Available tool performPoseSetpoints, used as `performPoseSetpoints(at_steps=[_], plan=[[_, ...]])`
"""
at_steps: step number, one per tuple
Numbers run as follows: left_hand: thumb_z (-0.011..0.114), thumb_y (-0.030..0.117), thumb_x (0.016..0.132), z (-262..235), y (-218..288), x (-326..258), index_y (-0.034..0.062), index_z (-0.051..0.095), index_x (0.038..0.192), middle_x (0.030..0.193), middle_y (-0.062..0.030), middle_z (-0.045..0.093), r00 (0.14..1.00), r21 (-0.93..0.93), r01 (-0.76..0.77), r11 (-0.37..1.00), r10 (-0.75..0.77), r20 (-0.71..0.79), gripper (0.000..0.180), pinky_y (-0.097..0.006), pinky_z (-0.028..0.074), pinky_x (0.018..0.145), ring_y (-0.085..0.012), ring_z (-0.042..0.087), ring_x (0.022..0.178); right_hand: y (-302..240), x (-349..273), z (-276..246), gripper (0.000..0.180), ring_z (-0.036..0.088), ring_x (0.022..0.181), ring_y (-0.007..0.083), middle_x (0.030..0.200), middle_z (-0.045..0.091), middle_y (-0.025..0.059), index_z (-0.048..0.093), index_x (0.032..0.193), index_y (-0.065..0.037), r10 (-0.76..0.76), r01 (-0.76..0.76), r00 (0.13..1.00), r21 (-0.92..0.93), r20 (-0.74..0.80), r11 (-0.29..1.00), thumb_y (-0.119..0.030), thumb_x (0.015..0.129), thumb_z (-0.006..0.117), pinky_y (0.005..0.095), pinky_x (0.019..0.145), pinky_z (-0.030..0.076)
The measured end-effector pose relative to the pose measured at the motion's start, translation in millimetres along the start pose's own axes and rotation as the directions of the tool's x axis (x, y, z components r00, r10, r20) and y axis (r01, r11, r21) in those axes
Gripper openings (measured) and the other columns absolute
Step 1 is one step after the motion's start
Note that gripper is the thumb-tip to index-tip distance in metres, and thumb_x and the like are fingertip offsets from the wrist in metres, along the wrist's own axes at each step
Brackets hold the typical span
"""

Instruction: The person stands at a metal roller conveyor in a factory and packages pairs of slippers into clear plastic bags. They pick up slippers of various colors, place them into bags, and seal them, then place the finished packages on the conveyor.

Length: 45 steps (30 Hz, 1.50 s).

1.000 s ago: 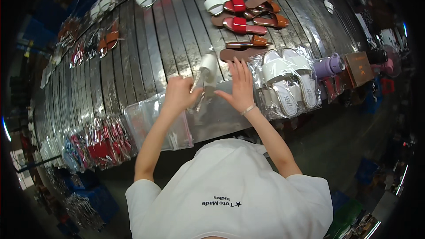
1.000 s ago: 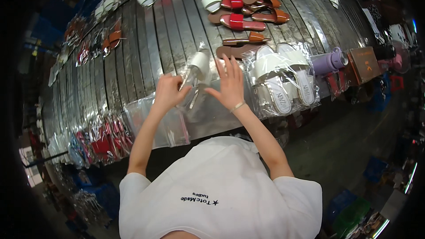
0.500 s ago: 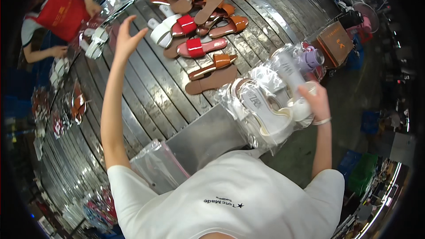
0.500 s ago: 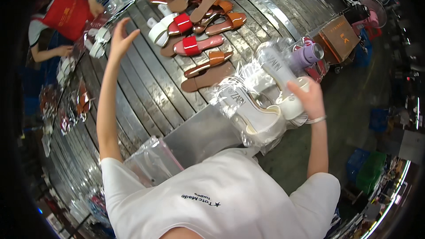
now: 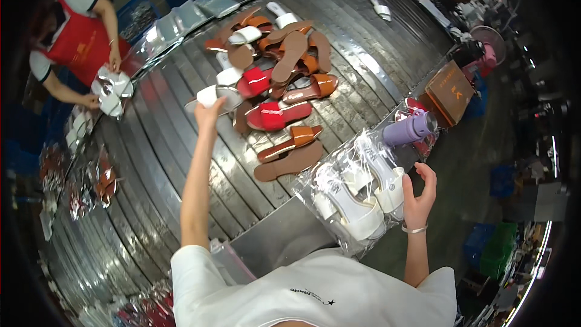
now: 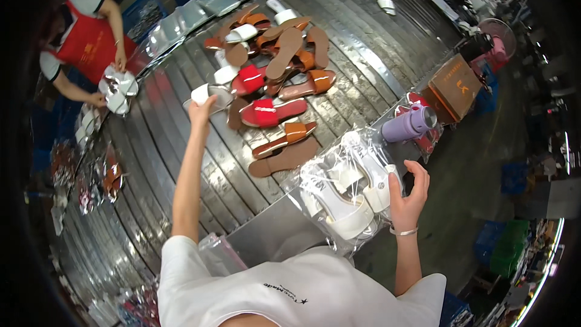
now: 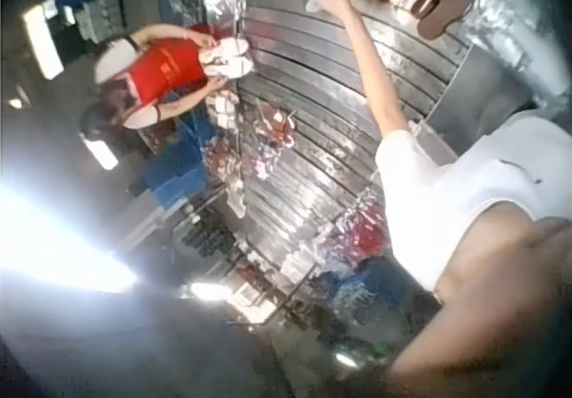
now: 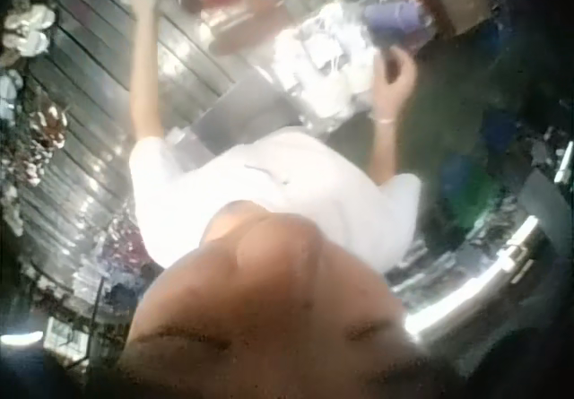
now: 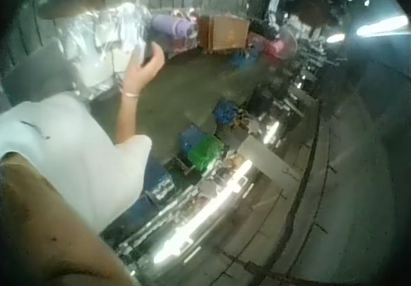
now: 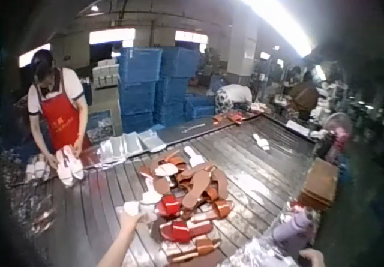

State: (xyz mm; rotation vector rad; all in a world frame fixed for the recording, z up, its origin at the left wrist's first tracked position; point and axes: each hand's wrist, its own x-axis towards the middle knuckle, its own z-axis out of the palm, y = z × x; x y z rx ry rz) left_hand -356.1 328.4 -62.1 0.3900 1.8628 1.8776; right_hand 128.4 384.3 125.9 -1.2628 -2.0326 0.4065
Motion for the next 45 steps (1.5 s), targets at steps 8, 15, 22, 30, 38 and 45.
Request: performPoseSetpoints(at_steps=[8,15,22,30,38,45], plan=[[0.050,0.021,0.094,10.0,140.7,-230.3,0.0057,0.053,0.110,0.108,-0.0053,0.060,0.980,-0.709,-0.003,0.706,0.143,0.138,0.023,-0.032,0.041,0.091,-0.0155,0.056,0.101,-93.6,-113.8,67.7,0.061,0.052,0.106,0.0219,0.113,0.050,0.0146,0.038,0.125,0.002,-0.124,-0.643,0.686,0.677,0.717,0.359,0.002,0.073,0.070,0.0329,0.089,0.044],[0.046,0.026,0.095,-2.5,124.4,-387.0,0.0104,0.041,0.123,0.124,-0.0063,0.048,0.988,-0.895,0.027,0.445,-0.145,-0.042,0.032,-0.040,0.033,0.102,-0.0200,0.043,0.118,-45.7,-225.4,127.4,0.045,0.057,0.094,0.0132,0.105,0.059,0.0055,0.052,0.114,-0.001,-0.100,-0.856,0.388,0.399,0.916,0.328,-0.011,0.075,0.072,0.0286,0.080,0.048],[0.054,0.018,0.088,-58.8,-69.7,-453.8,0.0072,0.037,0.127,0.131,-0.0101,0.040,0.891,-0.668,0.312,0.676,-0.452,-0.041,0.044,-0.038,0.031,0.100,-0.0226,0.034,0.125,57.1,-261.5,155.5,0.024,0.057,0.073,0.0084,0.087,0.060,0.0023,0.057,0.099,-0.001,0.113,-0.895,0.182,0.117,0.977,0.431,-0.021,0.088,0.061,0.0256,0.061,0.046],[0.079,0.038,0.060,-112.0,-133.3,-404.2,-0.0057,0.043,0.114,0.105,-0.0267,0.050,0.931,0.485,0.358,0.798,-0.264,-0.253,0.078,-0.042,0.039,0.091,-0.0387,0.047,0.102,40.4,-283.8,147.8,0.040,0.056,0.071,0.0110,0.085,0.059,0.0039,0.059,0.094,0.003,0.229,-0.739,0.402,0.167,0.886,0.653,-0.028,0.075,0.075,0.0258,0.061,0.045],[0.065,0.014,0.084,-105.2,-78.6,-448.5,0.0044,0.040,0.100,0.100,-0.0070,0.048,0.848,-0.760,-0.007,0.650,-0.399,-0.349,0.031,-0.032,0.043,0.085,-0.0166,0.051,0.094,-22.5,-291.5,186.0,0.034,0.053,0.070,0.0082,0.079,0.060,0.0016,0.058,0.092,-0.002,-0.011,-0.667,0.329,0.241,0.944,0.705,-0.030,0.079,0.071,0.0234,0.063,0.043],[0.056,0.017,0.088,-229.7,-123.1,-494.9,0.0072,0.052,0.103,0.111,-0.0073,0.056,0.913,0.406,-0.050,0.912,0.206,-0.352,0.018,-0.038,0.037,0.098,-0.0256,0.051,0.110,-59.9,-255.1,147.6,0.043,0.059,0.071,0.0132,0.080,0.064,0.0081,0.055,0.096,-0.003,-0.337,-0.217,0.248,0.391,0.908,0.894,-0.036,0.074,0.072,0.0260,0.065,0.046]])
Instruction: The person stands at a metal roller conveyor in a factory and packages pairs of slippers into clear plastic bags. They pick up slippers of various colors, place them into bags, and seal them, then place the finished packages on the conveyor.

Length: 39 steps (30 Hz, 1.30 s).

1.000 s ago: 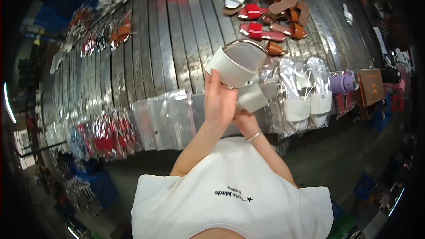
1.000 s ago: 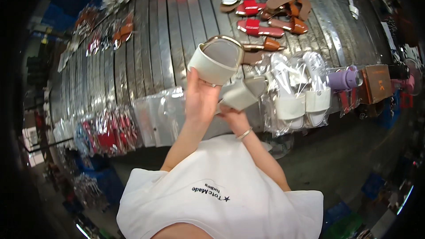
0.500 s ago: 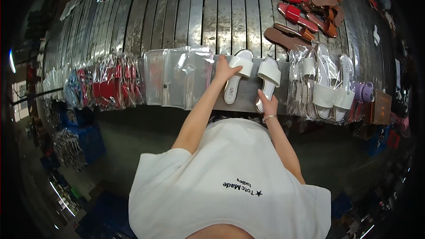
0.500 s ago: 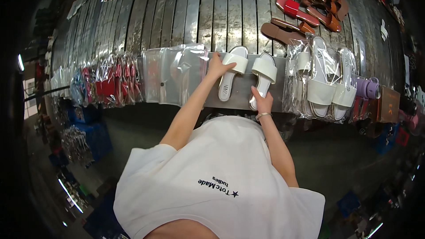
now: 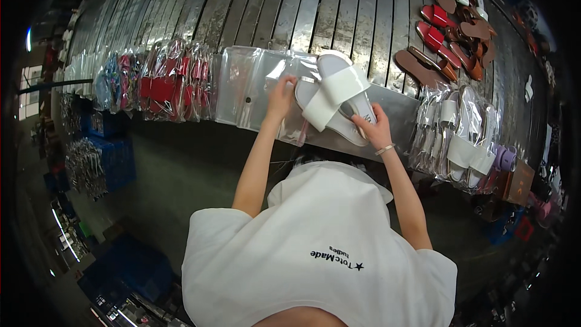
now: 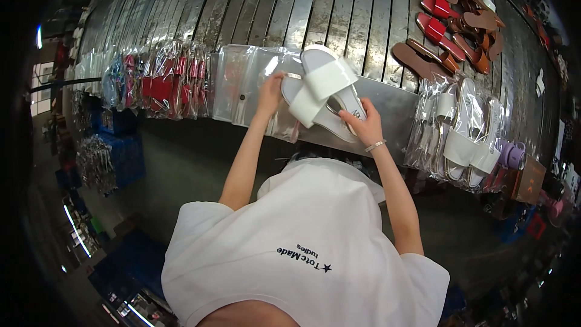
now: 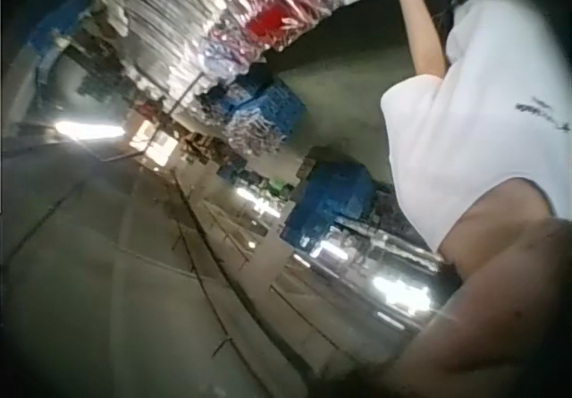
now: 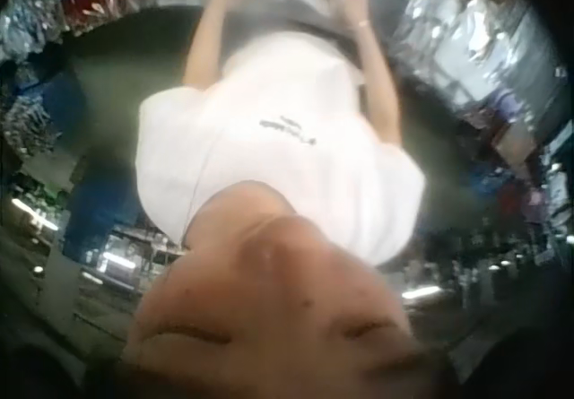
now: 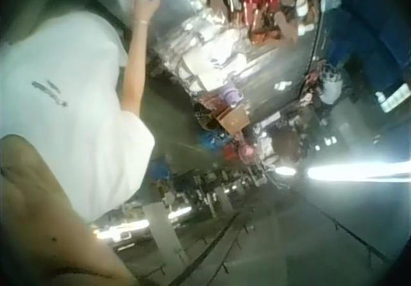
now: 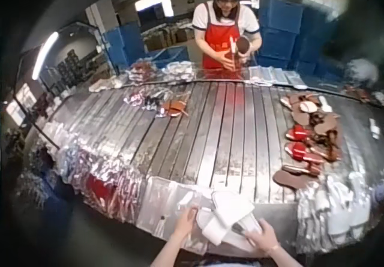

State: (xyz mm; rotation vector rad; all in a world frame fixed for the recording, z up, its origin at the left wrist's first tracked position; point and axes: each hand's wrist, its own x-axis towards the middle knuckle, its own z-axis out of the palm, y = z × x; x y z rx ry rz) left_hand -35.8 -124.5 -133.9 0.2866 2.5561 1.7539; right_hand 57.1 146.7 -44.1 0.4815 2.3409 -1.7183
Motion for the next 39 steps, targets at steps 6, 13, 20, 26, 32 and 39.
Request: performPoseSetpoints(at_steps=[6,13,20,26,32,39], plan=[[0.049,0.011,0.088,4.9,-20.5,-3.3,0.0035,0.051,0.102,0.114,-0.0145,0.057,0.993,0.049,0.091,0.995,-0.087,-0.075,0.016,-0.041,0.033,0.101,-0.0333,0.052,0.110,23.8,9.8,1.8,0.058,0.065,0.082,0.0304,0.086,0.066,0.0176,0.057,0.100,-0.005,0.165,-0.141,0.986,-0.443,0.015,0.886,-0.049,0.066,0.073,0.0369,0.072,0.049],[0.049,0.009,0.087,-42.6,49.4,22.8,0.0006,0.052,0.093,0.099,-0.0128,0.063,0.986,0.196,-0.165,0.967,0.167,0.007,0.011,-0.043,0.041,0.087,-0.0320,0.057,0.090,7.2,28.3,53.1,0.058,0.063,0.082,0.0246,0.090,0.065,0.0150,0.061,0.099,-0.001,0.131,-0.108,0.938,-0.088,0.321,0.990,-0.046,0.065,0.075,0.0328,0.075,0.048],[0.049,0.012,0.086,-47.6,108.5,6.4,0.0011,0.055,0.105,0.095,-0.0105,0.061,0.888,0.262,-0.418,0.870,0.331,0.318,0.023,-0.045,0.038,0.093,-0.0329,0.055,0.093,-23.1,41.3,77.3,0.067,0.064,0.088,0.0279,0.095,0.065,0.0190,0.061,0.107,0.000,0.010,0.079,0.924,-0.215,0.383,0.973,-0.049,0.063,0.075,0.0343,0.076,0.049],[0.060,0.015,0.082,15.3,139.4,-17.5,0.0035,0.051,0.103,0.114,-0.0144,0.057,0.876,0.248,-0.406,0.880,0.298,0.378,0.026,-0.044,0.033,0.099,-0.0340,0.048,0.113,7.5,62.6,106.9,0.075,0.063,0.090,0.0296,0.100,0.064,0.0212,0.055,0.115,0.001,0.055,-0.056,0.998,-0.034,-0.031,0.998,-0.051,0.065,0.073,0.0352,0.078,0.048],[0.068,0.014,0.077,28.3,178.1,-29.6,0.0014,0.054,0.110,0.110,-0.0158,0.057,0.965,0.142,-0.165,0.976,0.189,-0.181,0.038,-0.039,0.039,0.093,-0.0305,0.055,0.103,-74.8,46.5,43.6,0.074,0.061,0.086,0.0254,0.093,0.064,0.0171,0.054,0.112,0.001,0.012,0.040,0.970,0.209,-0.242,0.977,-0.054,0.066,0.073,0.0341,0.076,0.048],[0.056,0.014,0.087,40.5,139.4,-42.7,-0.0007,0.035,0.131,0.117,-0.0153,0.054,0.873,-0.182,0.096,0.979,0.005,0.487,0.051,-0.039,0.047,0.087,-0.0258,0.057,0.103,-80.6,42.9,24.5,0.026,0.057,0.074,0.0097,0.082,0.063,0.0071,0.055,0.088,0.000,0.079,0.278,0.803,0.489,-0.590,0.827,-0.021,0.081,0.070,0.0252,0.065,0.045]])
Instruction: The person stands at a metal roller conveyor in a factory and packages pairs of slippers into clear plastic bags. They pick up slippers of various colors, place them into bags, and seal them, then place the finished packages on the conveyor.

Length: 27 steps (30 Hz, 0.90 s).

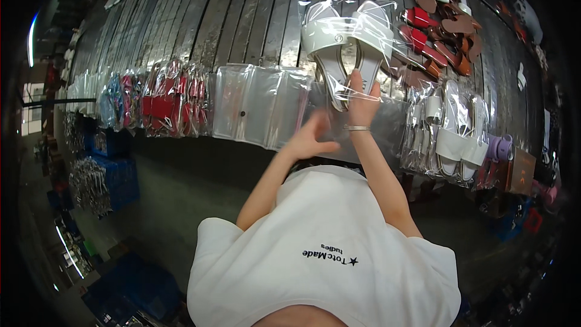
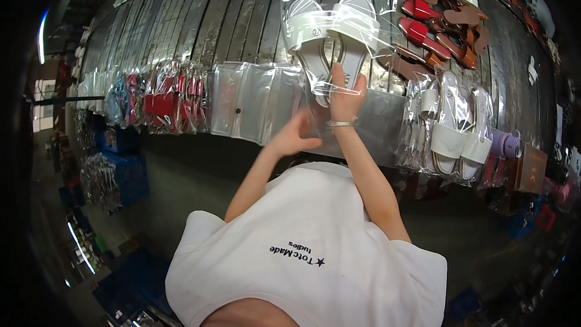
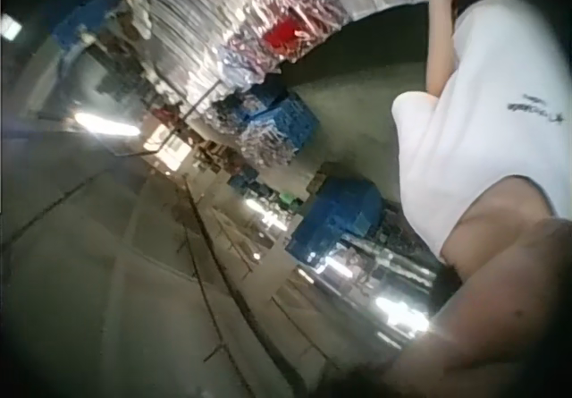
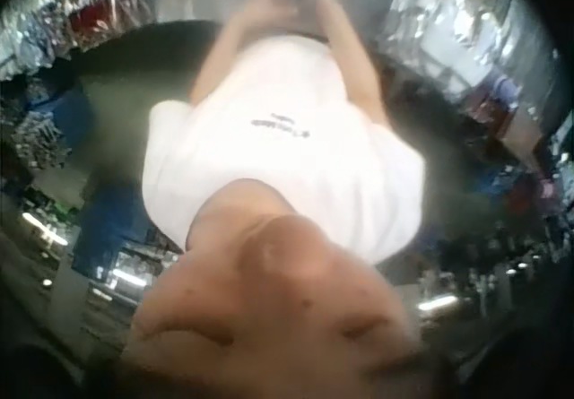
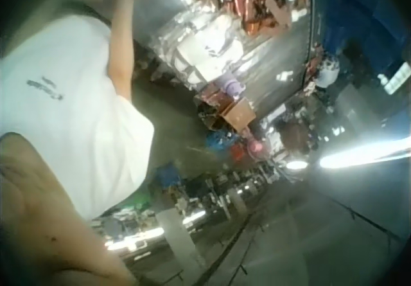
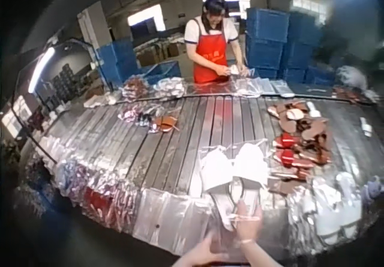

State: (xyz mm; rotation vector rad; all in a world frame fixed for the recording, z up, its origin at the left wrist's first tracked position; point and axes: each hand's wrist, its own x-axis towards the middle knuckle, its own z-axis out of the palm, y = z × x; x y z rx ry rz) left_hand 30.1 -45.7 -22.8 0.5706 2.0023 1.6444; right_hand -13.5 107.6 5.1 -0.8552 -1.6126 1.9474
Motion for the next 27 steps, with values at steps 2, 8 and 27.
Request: performPoseSetpoints(at_steps=[2,8,27], plan=[[0.060,0.008,0.083,-6.0,-26.8,24.9,0.0036,0.029,0.133,0.124,-0.0155,0.048,0.990,-0.547,0.098,0.831,-0.138,-0.031,0.059,-0.040,0.049,0.086,-0.0271,0.056,0.106,16.2,-0.9,-8.3,0.027,0.056,0.073,0.0096,0.081,0.063,0.0067,0.055,0.088,0.000,-0.062,0.064,0.997,0.034,-0.049,0.997,-0.022,0.081,0.069,0.0247,0.065,0.045],[0.060,-0.005,0.078,47.1,-89.4,42.7,-0.0008,0.051,0.110,0.100,-0.0136,0.061,0.873,-0.748,0.403,0.527,-0.466,0.142,0.034,-0.029,0.054,0.071,-0.0217,0.064,0.084,138.5,23.9,-88.6,0.062,0.056,0.091,0.0245,0.102,0.057,0.0160,0.047,0.111,0.005,0.122,-0.166,0.982,-0.354,-0.144,0.920,-0.020,0.065,0.080,0.0343,0.081,0.045],[0.041,0.018,0.093,16.0,-72.7,1.5,-0.0058,0.058,0.090,0.076,-0.0120,0.064,0.828,-0.348,0.497,0.795,-0.554,-0.083,0.030,-0.027,0.054,0.059,-0.0188,0.065,0.070,69.4,-72.5,-92.1,0.014,0.056,0.083,0.0295,0.087,0.056,0.0120,0.060,0.082,-0.006,0.127,0.725,0.524,-0.519,0.842,0.453,-0.019,0.081,0.059,0.0395,0.074,0.044]])
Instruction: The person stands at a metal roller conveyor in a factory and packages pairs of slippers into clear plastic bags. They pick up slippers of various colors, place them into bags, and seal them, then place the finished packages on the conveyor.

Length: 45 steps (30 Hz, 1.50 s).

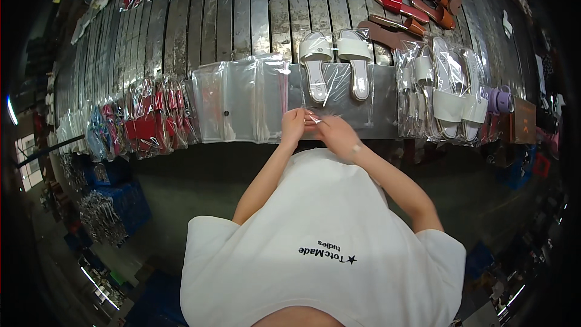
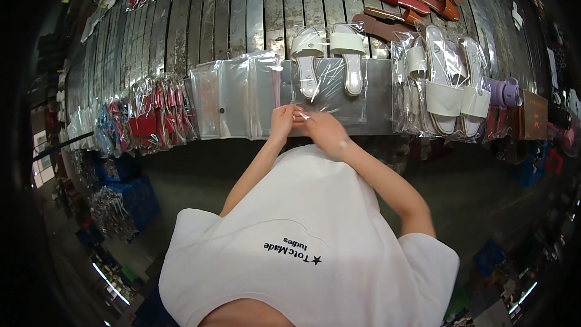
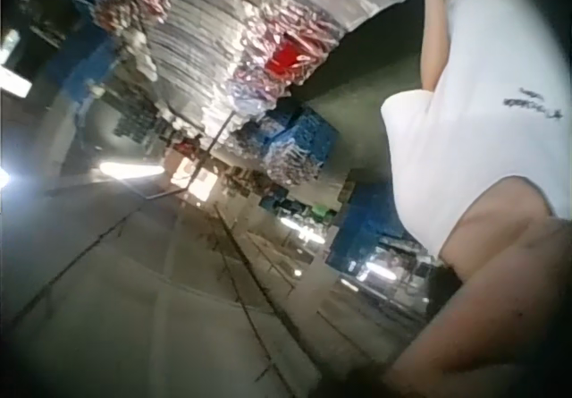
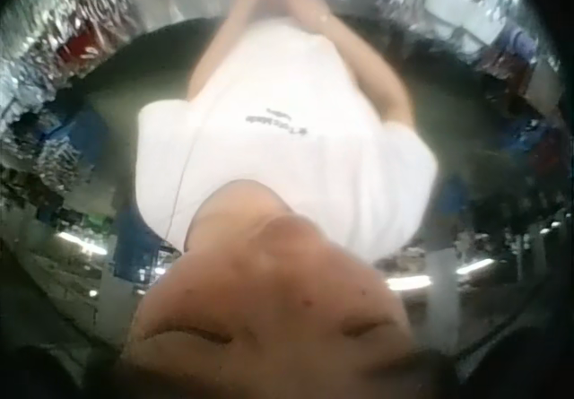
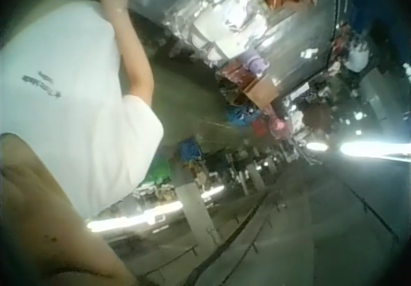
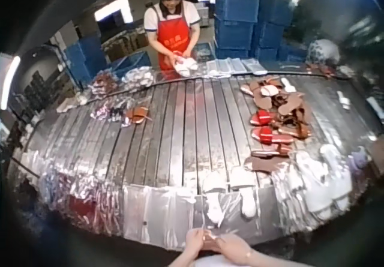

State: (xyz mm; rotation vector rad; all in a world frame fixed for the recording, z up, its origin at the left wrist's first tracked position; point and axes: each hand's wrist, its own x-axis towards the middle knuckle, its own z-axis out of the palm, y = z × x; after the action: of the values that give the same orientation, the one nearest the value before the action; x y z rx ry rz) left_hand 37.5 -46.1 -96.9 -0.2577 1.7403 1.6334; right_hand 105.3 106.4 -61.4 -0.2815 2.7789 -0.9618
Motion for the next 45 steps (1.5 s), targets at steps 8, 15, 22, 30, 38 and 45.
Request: performPoseSetpoints(at_steps=[8,15,22,30,38,45], plan=[[0.052,0.007,0.084,-36.7,22.2,-2.6,-0.0001,0.060,0.099,0.112,-0.0171,0.058,0.820,0.494,-0.525,0.693,0.567,0.076,0.018,-0.036,0.049,0.085,-0.0294,0.058,0.103,178.4,-285.0,51.6,0.028,0.060,0.089,0.0360,0.094,0.061,0.0213,0.055,0.108,-0.003,0.640,-0.534,0.583,-0.358,0.500,0.766,-0.010,0.081,0.051,0.0438,0.079,0.048],[0.056,0.004,0.080,-52.9,22.8,34.2,0.0023,0.057,0.101,0.110,-0.0163,0.058,0.760,0.657,-0.645,0.391,0.416,0.500,0.021,-0.039,0.047,0.084,-0.0321,0.058,0.094,110.1,-39.5,-40.9,0.018,0.058,0.093,0.0252,0.099,0.061,0.0127,0.057,0.096,-0.002,-0.004,0.005,0.962,0.002,-0.272,1.000,0.000,0.078,0.052,0.0339,0.080,0.047],[0.050,0.012,0.091,-55.2,64.9,74.5,-0.0018,0.055,0.081,0.068,-0.0084,0.060,0.859,-0.100,0.296,0.950,-0.219,0.462,0.018,-0.028,0.049,0.059,-0.0143,0.056,0.055,95.6,-10.6,-59.0,0.014,0.048,0.050,0.0117,0.058,0.049,0.0007,0.055,0.080,-0.003,0.537,-0.367,0.736,0.910,0.412,-0.195,-0.013,0.090,0.052,0.0281,0.052,0.044],[0.049,0.003,0.089,125.5,223.8,-54.4,-0.0088,0.057,0.105,0.080,-0.0113,0.066,0.725,-0.112,-0.487,0.866,0.473,0.501,0.022,-0.026,0.051,0.064,-0.0166,0.066,0.072,32.0,-121.8,-267.0,0.039,0.048,0.071,0.0034,0.083,0.058,-0.0005,0.057,0.101,0.002,0.501,0.104,0.524,0.636,-0.689,0.765,-0.035,0.088,0.060,0.0182,0.060,0.039],[0.056,0.011,0.089,229.6,134.0,-41.7,-0.0055,0.050,0.117,0.087,-0.0098,0.066,0.804,0.010,-0.090,0.996,0.067,0.591,0.034,-0.023,0.051,0.069,-0.0155,0.064,0.078,129.1,-186.3,-280.2,0.053,0.042,0.047,0.0159,0.049,0.053,0.0056,0.051,0.057,0.005,0.893,-0.856,0.321,0.308,-0.315,0.416,-0.042,0.074,0.070,0.0338,0.049,0.038],[0.070,0.044,0.075,250.3,135.3,8.2,0.0085,-0.005,0.140,0.144,-0.0163,0.016,0.918,-0.088,0.200,0.976,-0.155,0.366,0.105,-0.044,0.021,0.106,-0.0286,0.023,0.131,170.5,-181.0,-312.3,0.071,0.051,0.103,0.0252,0.111,0.053,0.0180,0.040,0.123,0.006,0.815,-0.648,0.419,0.496,-0.401,0.577,-0.032,0.074,0.073,0.0327,0.088,0.042]])
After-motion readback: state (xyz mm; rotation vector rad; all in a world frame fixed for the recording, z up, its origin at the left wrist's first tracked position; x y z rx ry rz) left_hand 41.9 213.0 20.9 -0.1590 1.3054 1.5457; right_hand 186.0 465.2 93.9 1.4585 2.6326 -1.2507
